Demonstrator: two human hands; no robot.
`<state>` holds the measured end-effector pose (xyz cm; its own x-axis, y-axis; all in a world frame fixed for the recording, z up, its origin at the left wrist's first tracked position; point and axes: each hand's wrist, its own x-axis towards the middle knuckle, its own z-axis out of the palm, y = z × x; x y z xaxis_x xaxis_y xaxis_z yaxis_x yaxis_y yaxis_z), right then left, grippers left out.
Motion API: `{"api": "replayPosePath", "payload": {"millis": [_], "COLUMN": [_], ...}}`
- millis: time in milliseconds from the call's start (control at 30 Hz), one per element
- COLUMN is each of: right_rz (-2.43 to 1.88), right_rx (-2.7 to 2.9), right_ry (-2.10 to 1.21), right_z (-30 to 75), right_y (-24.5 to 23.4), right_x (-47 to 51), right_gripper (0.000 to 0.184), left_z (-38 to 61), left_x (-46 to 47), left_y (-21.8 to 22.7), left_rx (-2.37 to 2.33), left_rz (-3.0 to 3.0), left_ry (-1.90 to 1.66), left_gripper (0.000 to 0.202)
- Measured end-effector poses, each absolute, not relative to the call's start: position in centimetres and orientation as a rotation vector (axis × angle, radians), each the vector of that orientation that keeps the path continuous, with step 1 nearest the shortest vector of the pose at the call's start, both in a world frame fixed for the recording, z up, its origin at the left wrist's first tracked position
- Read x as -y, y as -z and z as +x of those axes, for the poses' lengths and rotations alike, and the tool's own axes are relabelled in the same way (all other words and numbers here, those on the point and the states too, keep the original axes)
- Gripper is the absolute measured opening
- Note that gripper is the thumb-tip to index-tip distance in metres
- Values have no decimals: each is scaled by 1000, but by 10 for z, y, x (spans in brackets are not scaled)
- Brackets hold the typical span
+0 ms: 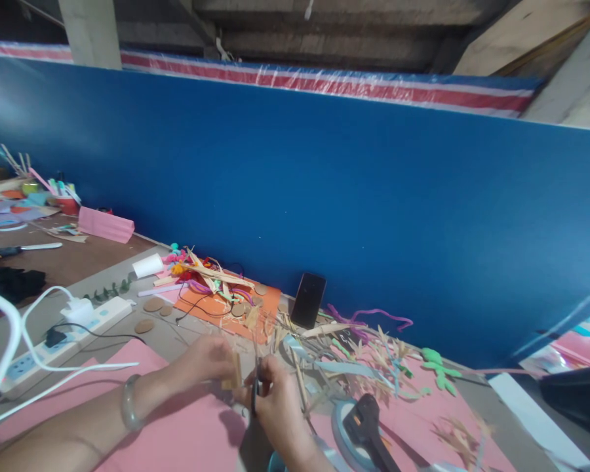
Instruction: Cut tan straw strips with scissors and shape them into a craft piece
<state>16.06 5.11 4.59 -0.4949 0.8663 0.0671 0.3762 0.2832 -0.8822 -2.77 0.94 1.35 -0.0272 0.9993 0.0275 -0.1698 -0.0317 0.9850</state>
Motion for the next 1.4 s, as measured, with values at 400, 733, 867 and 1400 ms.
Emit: {"api": "replayPosePath", "payload": {"millis": [400,733,867,1400], "right_rz": [-1092,-1051,-1038,-977], "right_rx": [2026,2001,2079,1927], "right_ry": [-1020,-899,-714,-698], "right_z": [157,161,165,167], "right_y": [-32,-35,-33,-37], "right_x": [-53,-57,-60,-47], "right_gripper": [9,9,6,18], "left_z": [-21,-29,-29,-24], "left_x": [-1,-5,-8,-7], "left_y": [-32,-23,-17,-17], "left_rx": [-1022,-1347,-1420,-1022], "left_rz": [1134,1341,1201,834], "left_ry": [-1257,-1311,-1349,-1256], "left_gripper": [19,9,22,52]}}
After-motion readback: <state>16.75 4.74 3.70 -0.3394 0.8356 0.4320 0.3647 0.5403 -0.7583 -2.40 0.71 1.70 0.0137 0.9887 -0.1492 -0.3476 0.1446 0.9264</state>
